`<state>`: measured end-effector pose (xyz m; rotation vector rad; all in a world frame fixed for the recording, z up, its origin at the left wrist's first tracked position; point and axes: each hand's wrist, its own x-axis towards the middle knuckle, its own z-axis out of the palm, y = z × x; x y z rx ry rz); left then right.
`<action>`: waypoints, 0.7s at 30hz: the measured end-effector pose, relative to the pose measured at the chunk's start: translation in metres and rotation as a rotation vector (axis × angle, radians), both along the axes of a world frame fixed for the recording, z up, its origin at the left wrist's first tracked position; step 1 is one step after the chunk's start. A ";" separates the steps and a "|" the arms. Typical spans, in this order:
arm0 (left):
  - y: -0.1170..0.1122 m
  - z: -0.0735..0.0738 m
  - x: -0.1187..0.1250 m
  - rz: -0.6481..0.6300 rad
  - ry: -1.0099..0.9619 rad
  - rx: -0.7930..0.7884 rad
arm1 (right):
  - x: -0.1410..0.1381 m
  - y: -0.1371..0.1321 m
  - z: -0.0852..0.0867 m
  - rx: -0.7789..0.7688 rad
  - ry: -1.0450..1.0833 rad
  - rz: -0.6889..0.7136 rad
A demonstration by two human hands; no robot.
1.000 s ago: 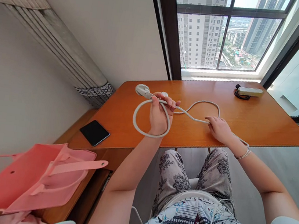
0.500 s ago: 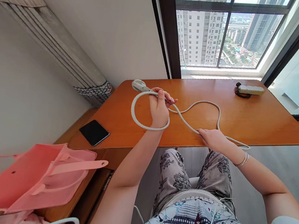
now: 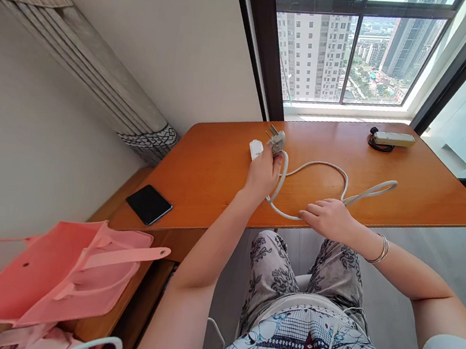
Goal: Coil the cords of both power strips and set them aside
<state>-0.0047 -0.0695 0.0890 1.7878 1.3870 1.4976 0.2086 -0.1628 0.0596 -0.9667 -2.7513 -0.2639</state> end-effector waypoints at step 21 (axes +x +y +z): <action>-0.044 -0.058 0.060 -0.684 -0.031 -0.244 | -0.009 0.021 0.029 -0.066 0.541 -0.079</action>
